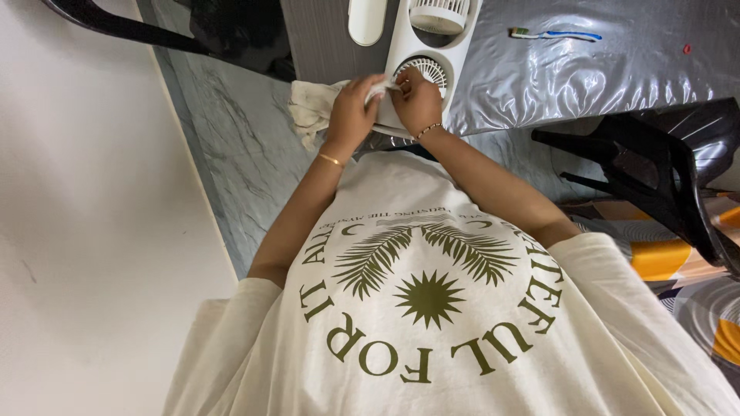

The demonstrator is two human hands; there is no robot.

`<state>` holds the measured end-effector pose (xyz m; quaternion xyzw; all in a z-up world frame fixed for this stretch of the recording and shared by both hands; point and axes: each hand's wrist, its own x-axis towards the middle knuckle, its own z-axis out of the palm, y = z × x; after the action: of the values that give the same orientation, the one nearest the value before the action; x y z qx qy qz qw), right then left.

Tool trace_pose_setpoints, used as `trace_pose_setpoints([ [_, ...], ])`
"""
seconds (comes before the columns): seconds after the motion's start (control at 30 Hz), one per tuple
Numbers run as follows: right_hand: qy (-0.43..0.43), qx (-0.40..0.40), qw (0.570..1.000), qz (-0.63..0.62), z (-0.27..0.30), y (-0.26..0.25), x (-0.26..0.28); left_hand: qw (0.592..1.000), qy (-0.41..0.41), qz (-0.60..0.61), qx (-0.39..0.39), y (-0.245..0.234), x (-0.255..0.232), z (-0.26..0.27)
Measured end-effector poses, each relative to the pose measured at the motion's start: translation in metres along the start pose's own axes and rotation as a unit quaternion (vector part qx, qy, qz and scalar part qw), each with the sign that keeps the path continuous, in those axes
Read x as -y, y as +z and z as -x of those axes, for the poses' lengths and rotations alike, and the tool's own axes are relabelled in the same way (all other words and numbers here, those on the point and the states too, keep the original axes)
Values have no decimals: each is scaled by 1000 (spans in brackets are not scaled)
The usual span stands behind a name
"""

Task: The person wipes the exterior and interior grilles of a white dual-fan appliance with a cloth. They open the top lid to wipe the inside, then close it and continue wiping the front grilles and sides.

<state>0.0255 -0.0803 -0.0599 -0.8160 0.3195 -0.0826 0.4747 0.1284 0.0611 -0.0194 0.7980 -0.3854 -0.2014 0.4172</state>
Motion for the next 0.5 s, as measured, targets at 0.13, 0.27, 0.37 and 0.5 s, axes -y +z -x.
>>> trace_pose_setpoints([
  [0.13, 23, 35, 998, -43, -1, 7, 0, 999, 40, 4, -16, 1, 1, -15],
  [0.27, -155, 119, 981, 10, 28, -9, -1, 999, 7, 23, 37, 5, 5, -10],
  [0.37, -37, 158, 979, 124, 50, -29, -3, 988, 110, -90, 67, 7, 9, -2],
  [0.5, -209, 137, 922, 297, 53, -68, -14, 969, 65, -195, 133, 12, 5, 5],
])
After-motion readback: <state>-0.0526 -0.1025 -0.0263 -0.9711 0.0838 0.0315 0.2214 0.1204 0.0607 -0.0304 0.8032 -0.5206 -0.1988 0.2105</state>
